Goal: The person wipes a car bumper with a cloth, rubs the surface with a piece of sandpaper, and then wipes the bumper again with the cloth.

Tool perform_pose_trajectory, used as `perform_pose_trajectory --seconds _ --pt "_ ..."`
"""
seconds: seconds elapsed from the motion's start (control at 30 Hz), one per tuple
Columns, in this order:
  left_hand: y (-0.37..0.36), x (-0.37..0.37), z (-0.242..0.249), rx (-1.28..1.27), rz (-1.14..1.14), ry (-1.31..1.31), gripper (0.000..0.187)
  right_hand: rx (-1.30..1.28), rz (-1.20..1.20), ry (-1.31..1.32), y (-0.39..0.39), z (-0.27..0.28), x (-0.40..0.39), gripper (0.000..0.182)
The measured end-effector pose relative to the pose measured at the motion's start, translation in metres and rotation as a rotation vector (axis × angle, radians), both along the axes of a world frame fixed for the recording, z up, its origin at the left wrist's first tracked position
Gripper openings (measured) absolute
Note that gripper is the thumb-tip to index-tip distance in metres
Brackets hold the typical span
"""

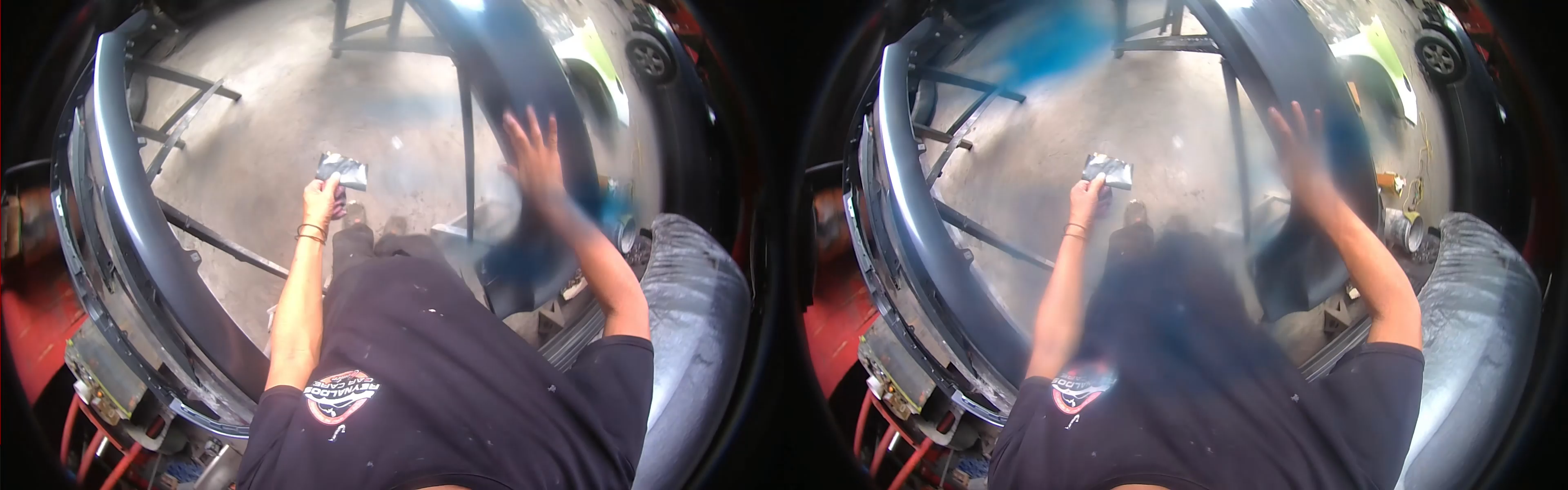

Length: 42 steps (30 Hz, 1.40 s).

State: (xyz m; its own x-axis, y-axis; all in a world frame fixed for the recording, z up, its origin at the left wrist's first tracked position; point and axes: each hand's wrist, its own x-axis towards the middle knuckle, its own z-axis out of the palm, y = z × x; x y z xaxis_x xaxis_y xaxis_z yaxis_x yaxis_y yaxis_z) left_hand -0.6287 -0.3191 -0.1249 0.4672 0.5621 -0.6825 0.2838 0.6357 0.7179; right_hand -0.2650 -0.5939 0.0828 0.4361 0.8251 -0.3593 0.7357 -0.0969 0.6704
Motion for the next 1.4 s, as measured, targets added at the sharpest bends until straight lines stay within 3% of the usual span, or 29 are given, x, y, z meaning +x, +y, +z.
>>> perform_pose_trajectory --seconds 0.1,0.2,0.3,0.37,0.43,0.47,0.5,0.57,0.63,0.67,0.73,0.87,0.9,0.97,1.03,1.1,1.17,1.3,1.37,1.4 --pt "-0.052 0.002 0.018 -0.007 -0.081 0.121 0.041 0.023 -0.063 0.020 -0.064 0.010 -0.032 0.099" --pt "-0.092 -0.012 -0.014 -0.109 -0.228 0.082 0.042 0.456 -0.120 0.412 -0.139 0.006 -0.056 0.085" --pt "-0.142 -0.009 0.013 -0.069 -0.341 0.156 0.042 0.528 -0.149 0.344 -0.195 -0.002 -0.088 0.096" --pt "-0.172 -0.012 0.016 -0.055 -0.359 0.171 0.043 0.549 -0.155 0.279 -0.221 -0.006 -0.116 0.094" --pt "-0.197 -0.008 0.015 -0.013 -0.390 0.157 0.041 0.539 -0.222 0.328 -0.235 -0.004 -0.136 0.082" --pt "-0.208 -0.009 0.012 -0.055 -0.413 0.054 0.040 0.563 -0.274 0.340 -0.231 0.007 -0.152 0.066" --pt "-0.223 -0.010 0.011 -0.101 -0.432 -0.050 0.038 0.578 -0.271 0.339 -0.232 0.010 -0.171 0.066" --pt "-0.266 -0.009 0.044 -0.129 -0.440 -0.116 0.037 0.778 -0.427 0.417 -0.245 0.019 -0.206 0.054" --pt "-0.321 0.001 0.083 -0.024 -0.337 -0.157 0.037 1.133 -0.382 0.619 -0.282 -0.003 -0.251 0.043" --pt "-0.344 0.003 0.096 0.015 -0.409 -0.202 0.037 1.295 -0.351 0.749 -0.302 -0.010 -0.272 0.039" --pt "-0.399 0.003 0.122 0.100 -0.559 -0.207 0.036 1.444 -0.482 0.966 -0.343 -0.010 -0.320 0.046" --pt "-0.511 0.008 0.143 0.379 -0.828 -0.256 0.040 1.490 -0.528 0.996 -0.433 0.002 -0.366 0.073" --pt "-0.535 0.008 0.156 0.496 -0.835 -0.291 0.042 1.474 -0.528 0.952 -0.454 0.002 -0.369 0.082" --pt "-0.565 0.014 0.156 0.383 -0.981 -0.338 0.044 1.344 -0.485 0.902 -0.495 0.001 -0.367 0.095" --pt "-0.577 0.018 0.197 0.326 -1.154 -0.263 0.043 1.209 -0.495 0.810 -0.525 -0.007 -0.362 0.099" --pt "-0.577 0.030 0.185 0.337 -1.238 -0.208 0.041 1.244 -0.429 0.772 -0.533 -0.007 -0.341 0.097" --pt "-0.575 0.044 0.217 0.256 -1.218 -0.283 0.040 1.381 -0.228 0.801 -0.535 -0.007 -0.317 0.079" --pt "-0.550 0.083 0.232 0.079 -1.233 -0.220 0.033 1.397 -0.265 1.000 -0.515 0.003 -0.256 0.063" --pt "-0.539 0.098 0.266 0.008 -1.119 -0.341 0.028 1.502 -0.309 1.222 -0.512 -0.002 -0.221 0.051" --pt "-0.530 0.111 0.244 0.059 -1.076 -0.477 0.025 1.528 -0.369 1.159 -0.512 0.002 -0.204 0.047"
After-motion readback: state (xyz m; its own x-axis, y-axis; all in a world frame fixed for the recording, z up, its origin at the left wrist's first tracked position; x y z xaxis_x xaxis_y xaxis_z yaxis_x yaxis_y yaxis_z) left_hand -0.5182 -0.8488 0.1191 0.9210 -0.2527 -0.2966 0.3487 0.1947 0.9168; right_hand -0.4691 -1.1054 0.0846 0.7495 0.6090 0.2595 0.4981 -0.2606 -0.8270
